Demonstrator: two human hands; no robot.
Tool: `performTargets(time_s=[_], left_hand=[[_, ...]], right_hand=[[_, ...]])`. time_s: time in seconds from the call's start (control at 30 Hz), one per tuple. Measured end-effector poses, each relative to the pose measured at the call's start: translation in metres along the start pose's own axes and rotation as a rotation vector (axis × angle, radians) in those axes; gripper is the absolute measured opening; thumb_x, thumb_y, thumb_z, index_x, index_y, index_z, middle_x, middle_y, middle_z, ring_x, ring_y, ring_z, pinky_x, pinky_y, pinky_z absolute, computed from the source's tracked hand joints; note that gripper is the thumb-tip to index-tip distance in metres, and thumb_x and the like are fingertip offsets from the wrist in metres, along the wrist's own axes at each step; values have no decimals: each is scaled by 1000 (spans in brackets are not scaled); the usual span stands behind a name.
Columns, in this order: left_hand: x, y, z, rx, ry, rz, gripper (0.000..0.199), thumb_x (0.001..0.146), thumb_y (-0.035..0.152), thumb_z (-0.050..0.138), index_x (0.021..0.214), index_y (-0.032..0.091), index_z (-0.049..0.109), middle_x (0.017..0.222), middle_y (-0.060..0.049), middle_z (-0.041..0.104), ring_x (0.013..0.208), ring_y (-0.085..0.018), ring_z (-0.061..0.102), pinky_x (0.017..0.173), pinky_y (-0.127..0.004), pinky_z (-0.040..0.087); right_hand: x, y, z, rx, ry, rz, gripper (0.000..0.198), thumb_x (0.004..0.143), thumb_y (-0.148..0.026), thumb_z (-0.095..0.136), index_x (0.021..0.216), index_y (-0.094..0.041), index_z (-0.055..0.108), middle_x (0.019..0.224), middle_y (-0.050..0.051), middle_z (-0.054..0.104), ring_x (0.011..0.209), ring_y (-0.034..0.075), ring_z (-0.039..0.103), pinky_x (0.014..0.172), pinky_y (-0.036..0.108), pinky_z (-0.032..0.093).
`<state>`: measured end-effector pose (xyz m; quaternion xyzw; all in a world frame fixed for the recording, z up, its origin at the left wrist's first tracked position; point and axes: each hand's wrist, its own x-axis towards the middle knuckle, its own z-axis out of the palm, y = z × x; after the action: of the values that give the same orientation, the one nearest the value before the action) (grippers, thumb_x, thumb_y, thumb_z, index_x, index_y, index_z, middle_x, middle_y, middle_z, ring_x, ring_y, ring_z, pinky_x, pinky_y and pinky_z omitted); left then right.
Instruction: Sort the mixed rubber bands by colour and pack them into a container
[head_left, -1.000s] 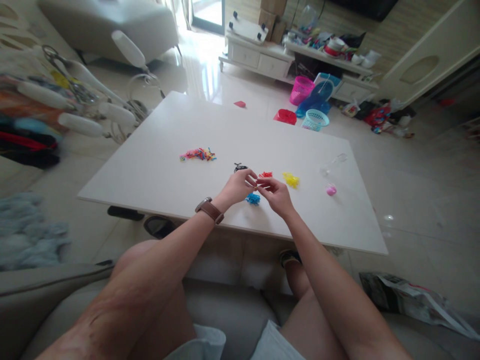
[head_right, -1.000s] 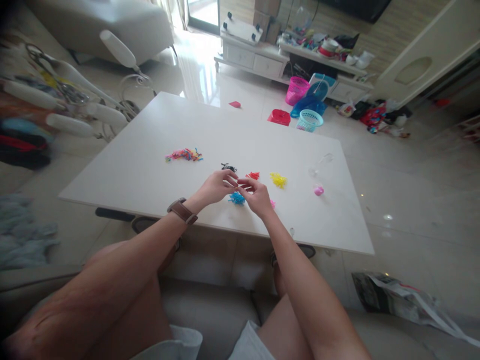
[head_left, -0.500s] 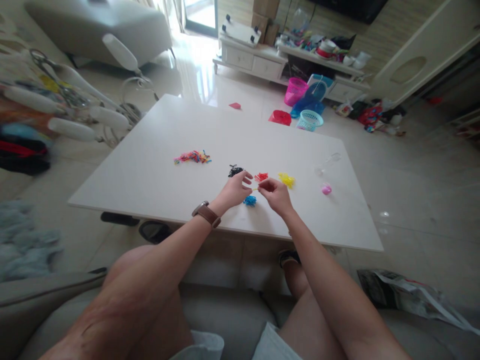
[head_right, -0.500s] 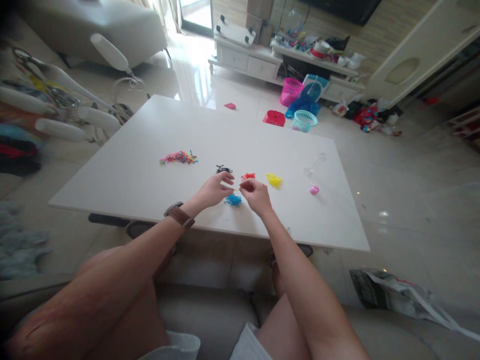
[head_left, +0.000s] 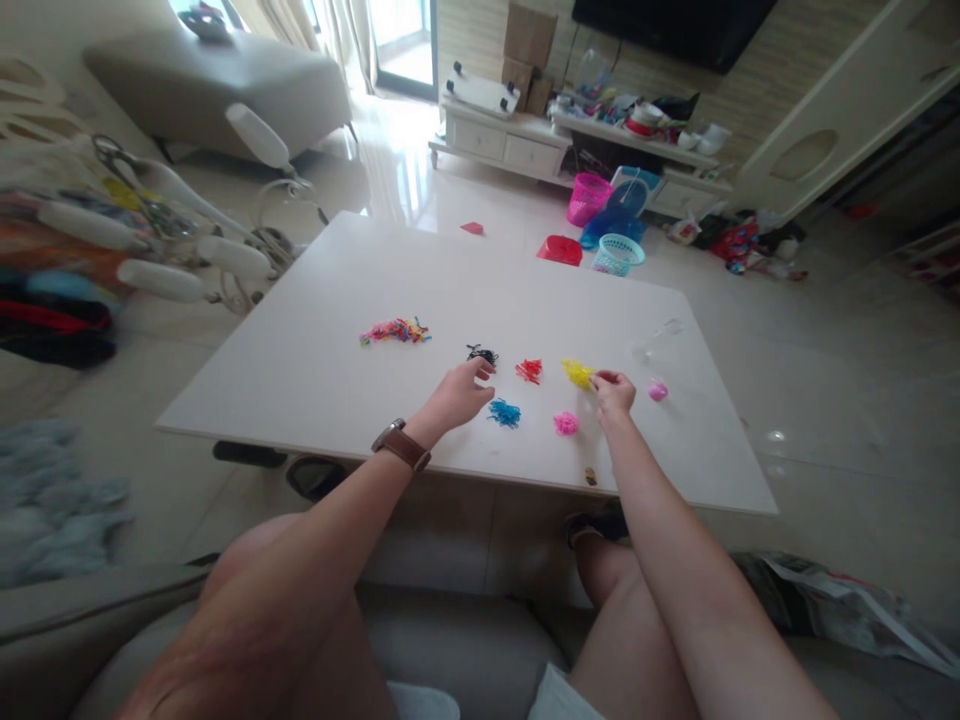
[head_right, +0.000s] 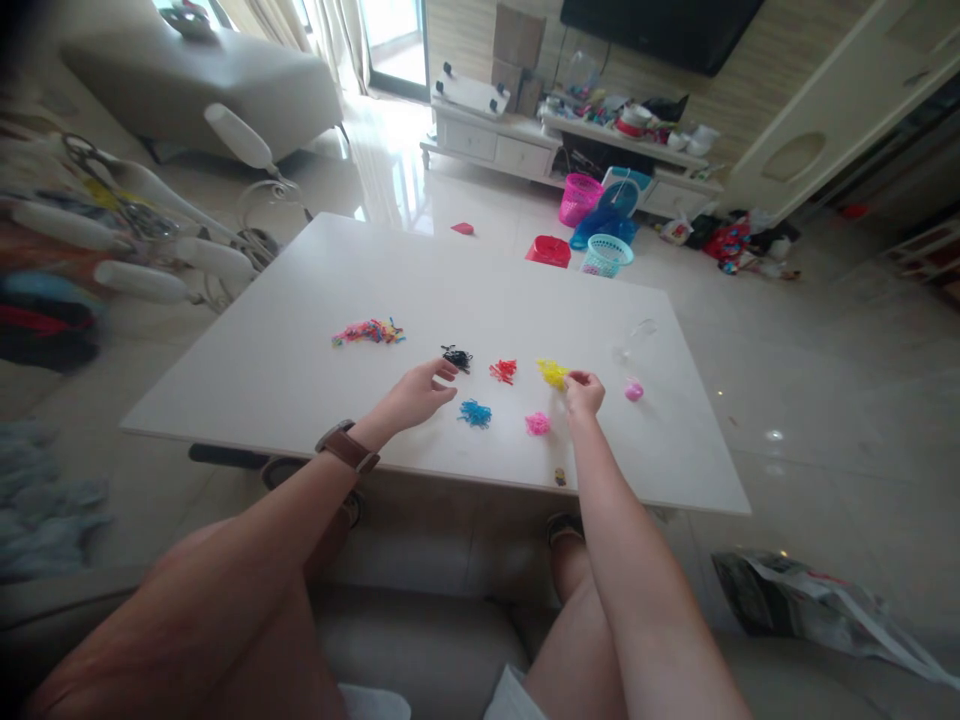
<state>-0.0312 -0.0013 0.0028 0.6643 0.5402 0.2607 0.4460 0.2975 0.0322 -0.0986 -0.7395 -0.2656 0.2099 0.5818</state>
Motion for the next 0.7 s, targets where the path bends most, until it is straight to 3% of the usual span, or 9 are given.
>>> performTargets(time_s=[0.17, 0.27, 0.4, 0.5, 0.6, 0.7], left_hand=[[-1, -16, -17, 160, 15, 6, 27, 84, 21, 62, 111, 17, 64, 112, -11, 72, 92, -21, 71, 82, -31, 54], [3, -34, -26, 282, -4, -13, 30, 85, 24, 61, 113, 17, 66, 115, -13, 73, 100, -25, 70, 90, -33, 53], [11, -57, -38, 433, -32, -70, 37, 86, 27, 59, 120, 15, 66, 127, -15, 70, 114, -27, 67, 100, -34, 49], [20, -70, -46, 496, -9, -136, 45, 87, 29, 57, 128, 11, 63, 135, -19, 65, 125, -30, 61, 106, -35, 45], [30, -77, -55, 540, 44, -178, 54, 87, 34, 58, 133, 7, 59, 138, -23, 60, 130, -33, 57, 108, -37, 43], [39, -84, -62, 552, 118, -228, 61, 86, 39, 58, 138, 7, 55, 141, -23, 58, 135, -35, 52, 111, -39, 40]], right_hand=[[-6, -20, -1, -10, 30, -44, 20, 58, -19, 71, 76, -18, 60, 75, -1, 64, 73, 15, 62, 71, 29, 55], [-23, -46, -8, -18, -36, -123, 23, 61, -22, 71, 83, -18, 64, 84, 2, 67, 78, 17, 65, 75, 31, 56], [-55, -87, -27, -173, -317, -455, 25, 73, -28, 66, 96, -19, 65, 101, 7, 67, 88, 21, 68, 79, 37, 58], [-77, -111, -39, -308, -433, -651, 21, 79, -29, 63, 98, -19, 66, 106, 8, 64, 90, 21, 67, 79, 39, 59], [-94, -116, -45, -362, -518, -695, 19, 81, -30, 63, 98, -20, 66, 107, 8, 63, 91, 22, 66, 81, 41, 58], [-108, -101, -44, -365, -555, -679, 18, 84, -30, 62, 98, -21, 66, 105, 8, 64, 94, 24, 66, 80, 42, 58]])
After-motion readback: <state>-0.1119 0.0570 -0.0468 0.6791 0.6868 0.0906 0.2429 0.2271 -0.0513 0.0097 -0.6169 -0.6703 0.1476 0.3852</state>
